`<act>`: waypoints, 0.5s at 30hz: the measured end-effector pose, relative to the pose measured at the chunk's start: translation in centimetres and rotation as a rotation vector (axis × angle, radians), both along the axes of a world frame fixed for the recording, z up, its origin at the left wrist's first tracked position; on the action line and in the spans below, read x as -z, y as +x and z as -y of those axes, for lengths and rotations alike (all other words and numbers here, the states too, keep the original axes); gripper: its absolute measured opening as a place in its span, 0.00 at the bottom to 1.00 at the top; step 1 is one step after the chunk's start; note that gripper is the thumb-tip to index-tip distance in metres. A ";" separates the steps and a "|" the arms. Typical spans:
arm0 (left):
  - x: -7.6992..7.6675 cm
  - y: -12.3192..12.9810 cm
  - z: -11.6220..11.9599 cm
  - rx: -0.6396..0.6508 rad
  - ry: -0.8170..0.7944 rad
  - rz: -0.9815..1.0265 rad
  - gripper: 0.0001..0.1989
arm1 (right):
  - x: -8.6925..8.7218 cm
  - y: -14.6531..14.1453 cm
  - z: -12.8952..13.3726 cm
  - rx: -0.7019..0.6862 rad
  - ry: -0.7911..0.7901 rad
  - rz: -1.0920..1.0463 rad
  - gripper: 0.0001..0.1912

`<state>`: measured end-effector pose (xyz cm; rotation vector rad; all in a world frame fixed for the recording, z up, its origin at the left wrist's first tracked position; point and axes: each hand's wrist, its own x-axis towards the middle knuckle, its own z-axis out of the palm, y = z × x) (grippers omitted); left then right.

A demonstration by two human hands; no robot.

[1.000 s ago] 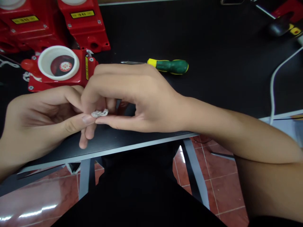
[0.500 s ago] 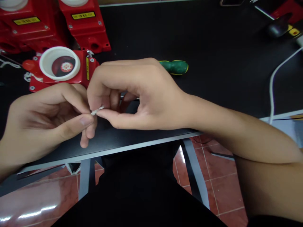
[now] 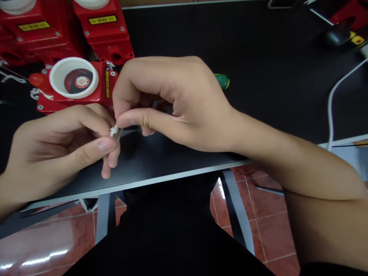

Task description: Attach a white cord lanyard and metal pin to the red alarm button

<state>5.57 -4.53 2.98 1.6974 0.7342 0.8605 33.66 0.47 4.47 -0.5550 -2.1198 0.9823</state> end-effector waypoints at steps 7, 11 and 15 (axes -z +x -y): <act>0.2 0.2 -0.2 -0.024 0.105 -0.026 0.09 | 0.1 0.1 -0.6 0.085 0.179 0.097 0.13; 0.6 -0.6 0.4 -0.070 0.380 -0.204 0.06 | -0.3 0.7 -1.6 0.005 0.041 0.155 0.12; 0.6 -2.4 0.3 -0.214 0.814 -0.441 0.13 | -0.7 1.6 -3.3 -0.008 0.068 0.288 0.10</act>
